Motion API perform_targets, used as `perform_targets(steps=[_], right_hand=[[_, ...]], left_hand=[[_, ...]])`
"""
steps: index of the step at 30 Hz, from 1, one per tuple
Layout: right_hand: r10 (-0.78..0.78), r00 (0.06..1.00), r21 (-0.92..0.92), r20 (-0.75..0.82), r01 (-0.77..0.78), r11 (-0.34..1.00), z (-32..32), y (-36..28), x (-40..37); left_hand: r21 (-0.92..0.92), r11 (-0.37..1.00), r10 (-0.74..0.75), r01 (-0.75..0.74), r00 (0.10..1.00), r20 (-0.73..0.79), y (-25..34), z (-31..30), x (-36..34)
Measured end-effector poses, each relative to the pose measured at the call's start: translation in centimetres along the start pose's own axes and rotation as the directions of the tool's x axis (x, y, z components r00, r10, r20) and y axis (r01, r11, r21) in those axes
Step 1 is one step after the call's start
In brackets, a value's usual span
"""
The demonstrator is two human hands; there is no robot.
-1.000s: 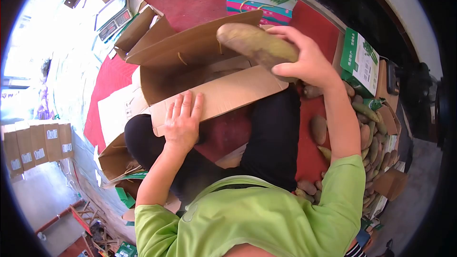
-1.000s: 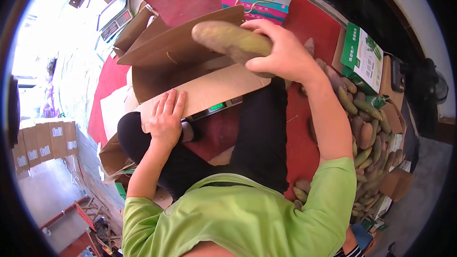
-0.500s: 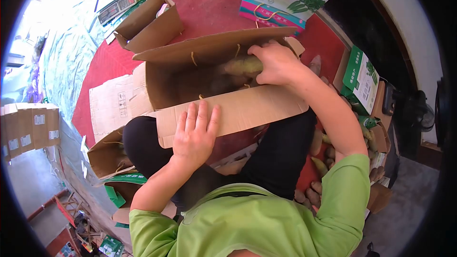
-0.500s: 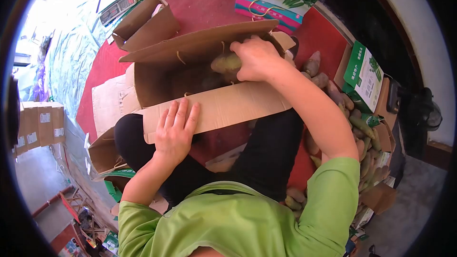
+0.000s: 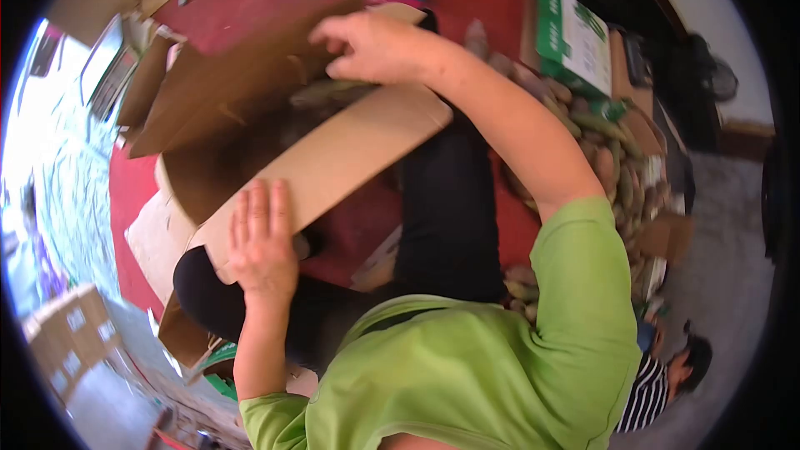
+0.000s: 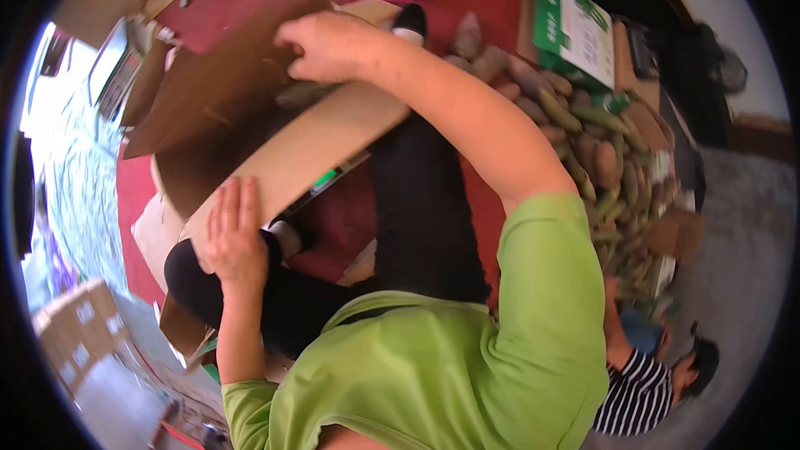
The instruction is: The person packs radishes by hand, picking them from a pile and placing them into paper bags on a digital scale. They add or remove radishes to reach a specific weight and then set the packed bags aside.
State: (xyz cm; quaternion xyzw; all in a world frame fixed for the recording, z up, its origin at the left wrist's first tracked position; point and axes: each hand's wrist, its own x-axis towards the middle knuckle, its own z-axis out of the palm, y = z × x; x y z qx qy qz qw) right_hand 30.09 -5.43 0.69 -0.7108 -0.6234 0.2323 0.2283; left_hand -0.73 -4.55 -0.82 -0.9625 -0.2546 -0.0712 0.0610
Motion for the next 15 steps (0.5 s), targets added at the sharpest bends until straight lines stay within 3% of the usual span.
perform_targets(steps=[3, 7, 11, 13, 15], right_hand=[[0.057, 0.976, 0.211, -0.21, -0.012, 0.977, -3.4, 2.5, -4.5], [0.359, 0.875, 0.359, -0.325, -0.237, 0.903, -4.4, 9.5, -13.4], [0.594, 0.685, 0.387, -0.422, -0.457, 0.801, 2.3, 21.1, -24.9], [0.742, 0.567, 0.309, -0.356, -0.678, 0.667, 5.3, 23.5, -30.3], [0.841, 0.394, 0.254, -0.37, -0.828, 0.499, 10.1, 27.1, -35.6]], left_hand=[[-0.027, 0.999, -0.037, 0.036, 0.999, -0.021, 0.3, -0.1, 0.4], [-0.005, 0.999, -0.054, 0.054, 0.998, -0.039, 0.7, 0.5, 0.4], [0.019, 0.999, -0.036, 0.037, 0.998, -0.043, 0.9, 0.6, 0.3], [0.075, 0.997, -0.027, 0.031, 0.998, -0.048, 1.0, 0.6, 0.3], [0.085, 0.996, -0.009, 0.014, 0.999, -0.052, 1.3, 0.6, 0.4]])
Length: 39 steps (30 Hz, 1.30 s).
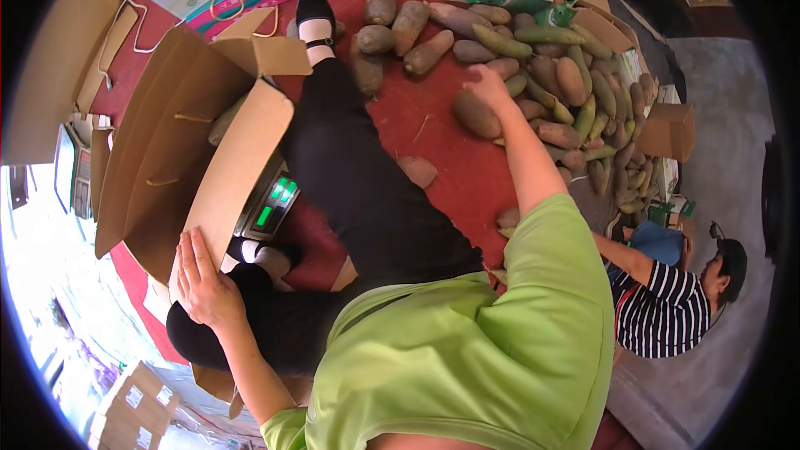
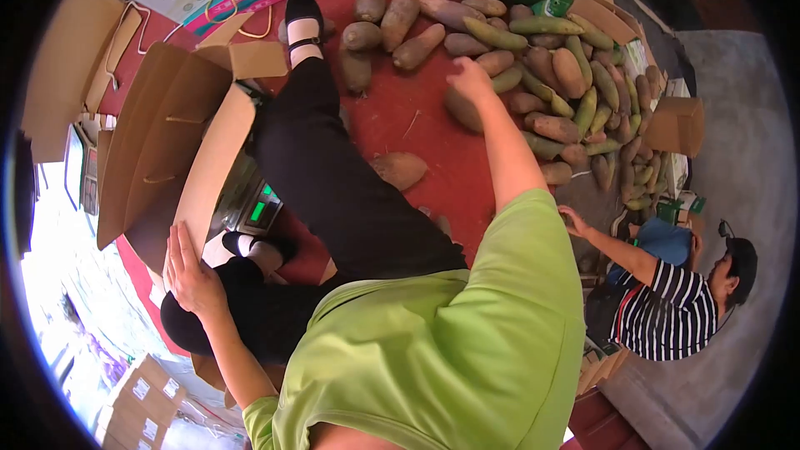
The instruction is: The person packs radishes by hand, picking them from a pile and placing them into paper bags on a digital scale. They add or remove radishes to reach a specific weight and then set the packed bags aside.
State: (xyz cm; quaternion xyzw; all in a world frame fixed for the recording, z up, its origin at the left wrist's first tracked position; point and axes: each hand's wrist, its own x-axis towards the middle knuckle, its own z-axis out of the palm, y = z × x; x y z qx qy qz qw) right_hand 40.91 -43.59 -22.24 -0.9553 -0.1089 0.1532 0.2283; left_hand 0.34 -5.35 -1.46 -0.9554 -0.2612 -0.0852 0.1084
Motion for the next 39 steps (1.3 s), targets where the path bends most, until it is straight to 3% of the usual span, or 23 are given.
perform_targets(steps=[2, 3, 5, 12, 15, 17, 21, 24, 27, 28, 30, 32, 34, 37, 39], right_hand=[[0.218, 0.975, -0.068, 0.033, -0.215, 0.974, 0.9, 3.2, -2.2], [0.227, 0.973, -0.06, 0.033, -0.225, 0.972, 1.4, 4.1, -3.2], [0.487, 0.871, -0.062, 0.055, -0.484, 0.873, 2.1, 5.4, -4.7], [0.399, 0.916, -0.04, -0.045, -0.401, 0.915, 5.9, 8.2, -6.5], [0.442, 0.897, -0.128, -0.01, -0.44, 0.889, 4.7, 6.2, -7.9], [0.439, 0.872, -0.174, 0.218, -0.408, 0.896, 3.5, 6.5, -7.9], [0.344, 0.93, -0.232, 0.132, -0.309, 0.922, 3.6, 5.1, -9.7], [0.289, 0.946, -0.174, 0.15, -0.263, 0.949, 5.6, 5.0, -10.0], [0.339, 0.871, -0.183, 0.357, -0.291, 0.939, 6.9, 3.1, -9.8], [0.34, 0.87, -0.182, 0.359, -0.292, 0.939, 7.5, 2.5, -9.9], [0.231, 0.861, -0.088, 0.453, -0.215, 0.973, 9.1, 1.8, -10.3], [0.216, 0.866, -0.033, 0.451, -0.226, 0.974, 10.4, 2.0, -10.5], [0.181, 0.89, 0.163, 0.419, -0.269, 0.949, 11.8, 3.5, -10.0], [0.21, 0.858, 0.232, 0.469, -0.349, 0.908, 11.5, 4.0, -8.9], [0.243, 0.856, 0.182, 0.456, -0.357, 0.916, 11.1, 2.8, -8.8]], left_hand=[[0.027, 1.0, -0.015, 0.014, 1.0, 0.007, 0.0, 0.2, -0.1], [0.046, 0.999, -0.008, 0.008, 1.0, 0.013, 0.0, 0.2, -0.2], [0.042, 0.999, -0.004, 0.004, 1.0, 0.016, 0.0, 0.4, -0.2], [0.037, 0.999, -0.01, 0.01, 1.0, 0.018, 0.3, 0.4, 0.0], [0.04, 0.999, -0.012, 0.011, 1.0, 0.029, 0.3, 0.5, -0.2], [0.049, 0.999, -0.005, 0.003, 0.999, 0.031, 0.3, 0.6, 0.0], [0.066, 0.997, 0.027, -0.027, 1.0, 0.0, 0.2, 0.6, 0.0], [0.07, 0.997, 0.045, -0.044, 0.999, 0.0, -0.2, 0.7, -0.1], [0.074, 0.997, 0.032, -0.032, 0.999, 0.003, -0.3, 0.8, -0.2], [0.072, 0.997, 0.03, -0.03, 1.0, 0.008, -0.2, 0.8, -0.2], [0.074, 0.997, 0.031, -0.032, 0.999, 0.01, -0.1, 0.8, -0.2], [0.077, 0.997, 0.03, -0.031, 0.999, 0.014, -0.1, 0.9, -0.2], [0.064, 0.997, 0.033, -0.034, 0.999, 0.011, -0.4, 0.9, -0.3], [0.055, 0.997, 0.05, -0.05, 0.999, -0.001, -0.3, 1.0, -0.2], [0.066, 0.997, 0.047, -0.047, 0.999, 0.0, -0.4, 1.0, -0.2]])
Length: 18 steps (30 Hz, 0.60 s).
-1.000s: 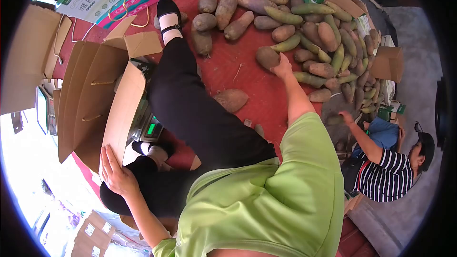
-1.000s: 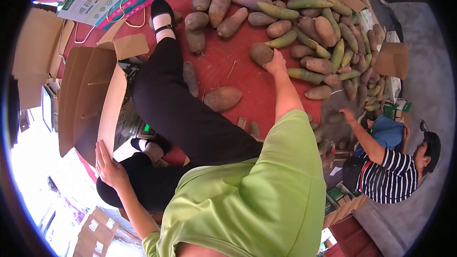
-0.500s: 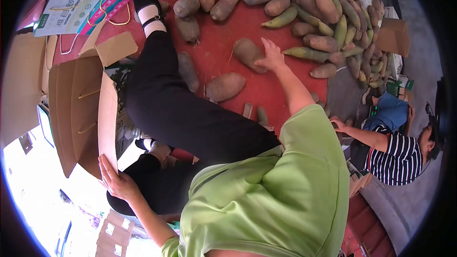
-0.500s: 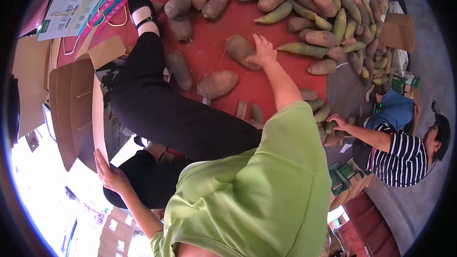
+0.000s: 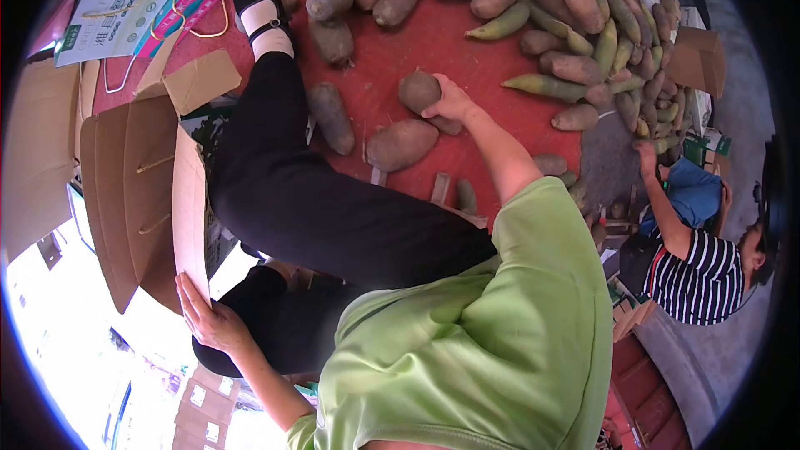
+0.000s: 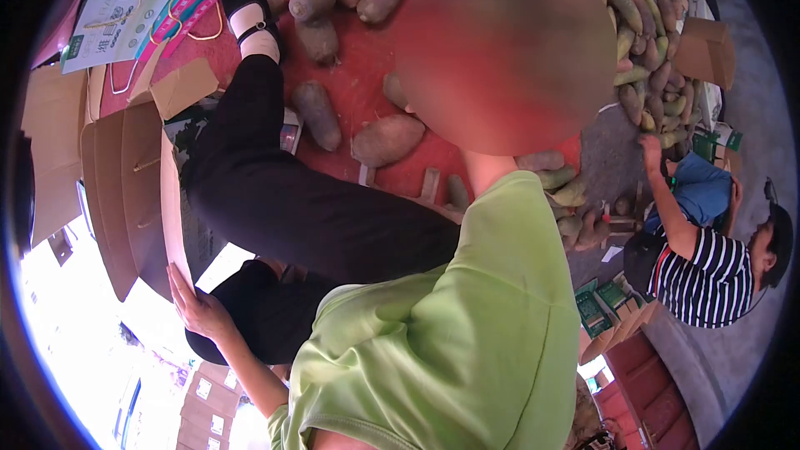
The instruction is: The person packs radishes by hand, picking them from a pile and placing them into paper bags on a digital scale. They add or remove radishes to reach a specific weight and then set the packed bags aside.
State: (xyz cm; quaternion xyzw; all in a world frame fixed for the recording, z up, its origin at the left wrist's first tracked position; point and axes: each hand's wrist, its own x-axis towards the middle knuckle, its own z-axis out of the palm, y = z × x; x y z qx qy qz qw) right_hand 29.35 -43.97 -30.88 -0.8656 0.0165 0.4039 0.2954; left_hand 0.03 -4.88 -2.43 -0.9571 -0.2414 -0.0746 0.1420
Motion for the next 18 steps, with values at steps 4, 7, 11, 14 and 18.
perform_targets(steps=[4, 7, 11, 14, 18], right_hand=[[-0.017, 0.998, -0.091, -0.06, 0.011, 0.996, 0.1, -3.9, -0.1], [-0.014, 0.999, -0.01, -0.041, 0.014, 1.0, 0.8, -6.9, 1.4], [-0.083, 0.992, 0.137, -0.099, 0.096, 0.986, 3.9, -9.4, 3.4], [-0.078, 0.995, 0.434, -0.065, 0.098, 0.896, 7.1, -9.2, 4.1], [-0.109, 0.993, 0.498, -0.034, 0.112, 0.86, 8.5, -7.2, 3.5]], left_hand=[[-0.013, 1.0, 0.009, -0.009, 1.0, -0.016, 0.1, 0.0, 0.1], [-0.012, 1.0, 0.014, -0.015, 1.0, -0.019, 0.1, 0.0, 0.1], [-0.026, 1.0, 0.017, -0.018, 1.0, -0.02, 0.1, -0.1, 0.1], [-0.014, 1.0, 0.02, -0.02, 1.0, -0.021, 0.1, -0.1, 0.2], [-0.001, 1.0, 0.019, -0.019, 1.0, -0.021, -0.1, 0.0, 0.0]])
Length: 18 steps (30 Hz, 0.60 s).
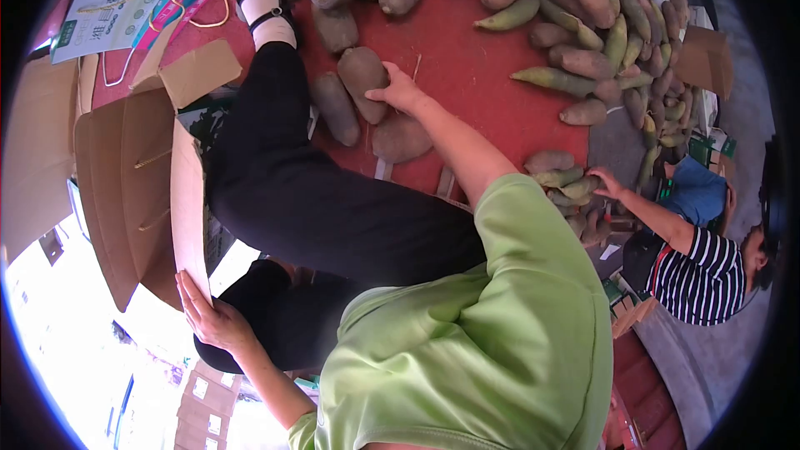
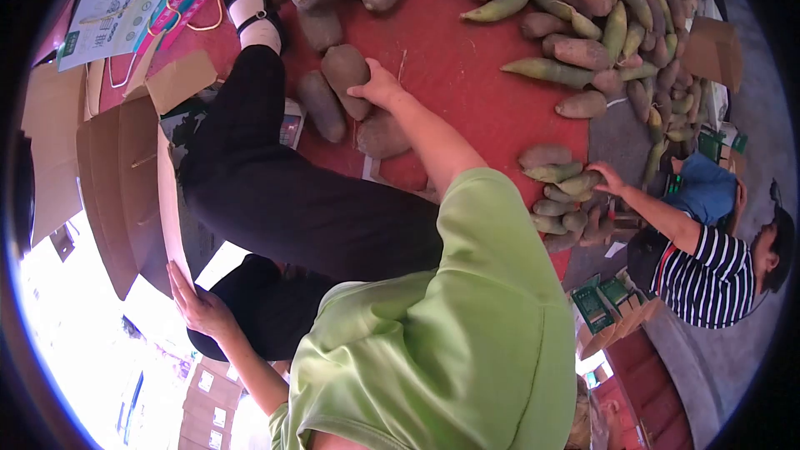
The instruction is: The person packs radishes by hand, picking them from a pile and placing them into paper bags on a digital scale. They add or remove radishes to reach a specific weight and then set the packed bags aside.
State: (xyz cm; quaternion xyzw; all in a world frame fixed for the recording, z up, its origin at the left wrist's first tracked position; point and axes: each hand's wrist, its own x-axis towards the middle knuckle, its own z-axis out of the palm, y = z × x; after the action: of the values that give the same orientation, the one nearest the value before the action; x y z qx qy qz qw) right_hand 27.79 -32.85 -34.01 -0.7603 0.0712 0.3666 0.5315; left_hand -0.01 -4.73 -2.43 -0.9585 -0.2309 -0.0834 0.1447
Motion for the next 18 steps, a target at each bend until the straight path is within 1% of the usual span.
perform_targets(steps=[2, 3, 5, 6, 8, 9, 10, 11, 12, 13, 15, 18], right_hand=[[0.051, 0.991, -0.068, 0.122, -0.043, 0.997, -2.0, -1.0, -1.2], [0.06, 0.991, -0.065, 0.117, -0.052, 0.997, -2.6, -0.3, -1.3], [0.064, 0.977, -0.293, 0.205, -0.001, 0.956, -3.9, 0.8, -1.3], [0.069, 0.977, -0.293, 0.2, -0.008, 0.956, -4.5, 0.9, -1.8], [0.088, 0.907, -0.479, 0.412, 0.133, 0.868, -5.3, 0.1, -3.8], [0.092, 0.908, -0.479, 0.408, 0.127, 0.869, -5.3, -0.4, -4.8], [0.109, 0.907, -0.63, 0.407, 0.192, 0.753, -5.0, -0.9, -6.0], [0.126, 0.907, -0.755, 0.403, 0.251, 0.606, -4.6, -1.1, -6.9], [0.165, 0.906, -0.795, 0.389, 0.24, 0.557, -4.1, -1.0, -7.3], [0.167, 0.906, -0.794, 0.388, 0.237, 0.56, -3.9, -1.0, -8.1], [0.088, 0.932, -0.82, 0.351, 0.261, 0.51, -3.4, -1.2, -9.3], [0.091, 0.923, -0.82, 0.374, 0.283, 0.497, -3.6, -1.0, -9.6]], left_hand=[[0.001, 1.0, 0.008, -0.008, 1.0, 0.002, -0.1, 0.3, -0.1], [-0.001, 1.0, 0.005, -0.005, 1.0, -0.008, -0.2, 0.4, -0.1], [-0.009, 1.0, 0.002, -0.002, 1.0, -0.02, -0.1, 0.6, -0.2], [-0.012, 1.0, -0.007, 0.007, 1.0, -0.014, -0.2, 0.5, -0.2], [-0.018, 1.0, -0.01, 0.01, 1.0, -0.002, -0.1, 0.4, -0.2], [-0.008, 1.0, -0.012, 0.012, 1.0, -0.008, -0.1, 0.4, -0.2], [0.002, 1.0, -0.013, 0.013, 1.0, -0.014, -0.1, 0.4, -0.2], [0.0, 1.0, -0.008, 0.008, 1.0, -0.012, -0.2, 0.5, -0.3], [-0.003, 1.0, -0.001, 0.001, 1.0, -0.019, -0.4, 0.6, -0.3], [-0.003, 1.0, 0.006, -0.006, 1.0, -0.026, -0.5, 0.7, -0.3], [0.003, 1.0, 0.005, -0.005, 1.0, -0.017, -0.6, 0.7, -0.4], [0.004, 1.0, 0.0, 0.0, 1.0, -0.016, -0.6, 0.7, -0.3]])
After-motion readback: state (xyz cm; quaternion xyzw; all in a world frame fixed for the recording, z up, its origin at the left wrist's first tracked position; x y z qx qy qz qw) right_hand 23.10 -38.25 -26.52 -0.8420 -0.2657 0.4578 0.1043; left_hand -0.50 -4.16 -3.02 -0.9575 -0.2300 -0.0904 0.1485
